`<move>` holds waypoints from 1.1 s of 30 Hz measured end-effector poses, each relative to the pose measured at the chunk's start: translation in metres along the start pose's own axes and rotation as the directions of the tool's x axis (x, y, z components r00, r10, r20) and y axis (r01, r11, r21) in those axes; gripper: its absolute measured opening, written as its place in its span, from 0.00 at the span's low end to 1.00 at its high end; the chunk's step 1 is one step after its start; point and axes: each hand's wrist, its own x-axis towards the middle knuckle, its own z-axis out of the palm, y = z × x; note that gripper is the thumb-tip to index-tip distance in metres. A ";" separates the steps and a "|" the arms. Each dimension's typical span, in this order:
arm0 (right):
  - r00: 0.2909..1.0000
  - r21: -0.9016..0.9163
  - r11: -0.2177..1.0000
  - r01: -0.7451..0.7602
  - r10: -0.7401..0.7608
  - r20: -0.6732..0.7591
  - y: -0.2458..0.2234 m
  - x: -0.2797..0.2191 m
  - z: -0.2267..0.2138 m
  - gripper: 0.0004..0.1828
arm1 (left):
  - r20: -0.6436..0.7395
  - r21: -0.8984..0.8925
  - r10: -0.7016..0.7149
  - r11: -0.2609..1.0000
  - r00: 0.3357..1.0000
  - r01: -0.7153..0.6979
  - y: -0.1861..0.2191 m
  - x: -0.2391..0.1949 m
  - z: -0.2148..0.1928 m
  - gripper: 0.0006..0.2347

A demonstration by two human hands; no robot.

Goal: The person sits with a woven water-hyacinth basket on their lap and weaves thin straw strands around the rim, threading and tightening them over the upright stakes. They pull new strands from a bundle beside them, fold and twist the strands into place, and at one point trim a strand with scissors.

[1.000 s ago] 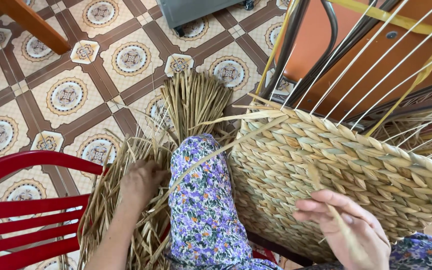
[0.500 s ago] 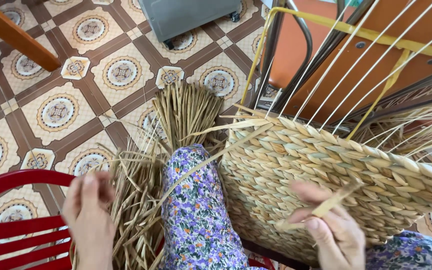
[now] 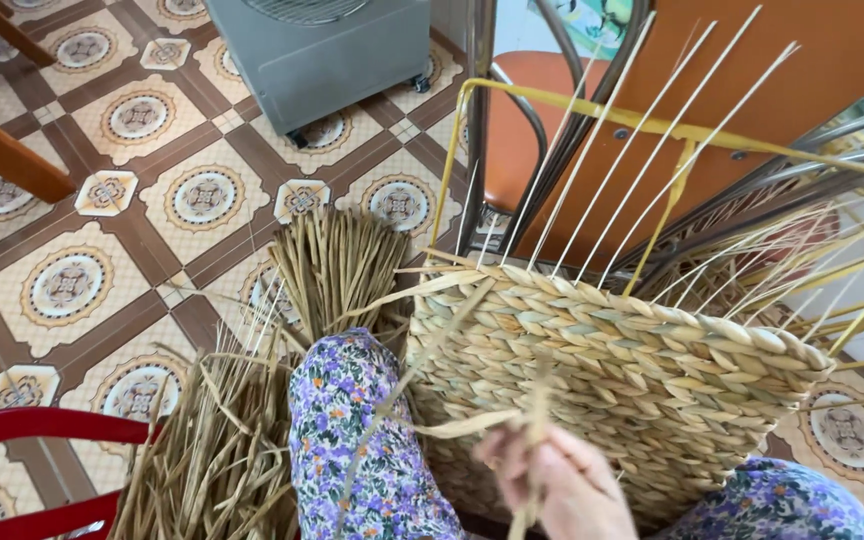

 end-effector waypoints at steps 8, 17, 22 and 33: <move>0.970 -0.072 0.988 0.133 -0.115 0.214 0.008 -0.028 -0.044 0.22 | -0.033 -0.265 -0.254 0.935 0.967 0.236 0.294 0.116 -0.060 0.17; 0.992 -0.228 0.974 -0.011 -0.019 -0.128 0.014 -0.025 -0.052 0.19 | -0.228 -0.387 -0.181 0.919 0.957 0.081 0.335 0.160 -0.040 0.18; 0.960 -0.492 0.862 -0.122 -0.022 -0.278 0.002 -0.021 -0.037 0.20 | -0.528 0.396 -0.164 0.821 0.833 0.412 0.333 0.159 -0.056 0.16; 0.996 -0.491 0.871 0.030 -0.067 -0.057 0.035 -0.038 -0.077 0.19 | -0.091 -0.337 -0.467 0.846 0.880 0.414 0.294 0.162 -0.052 0.16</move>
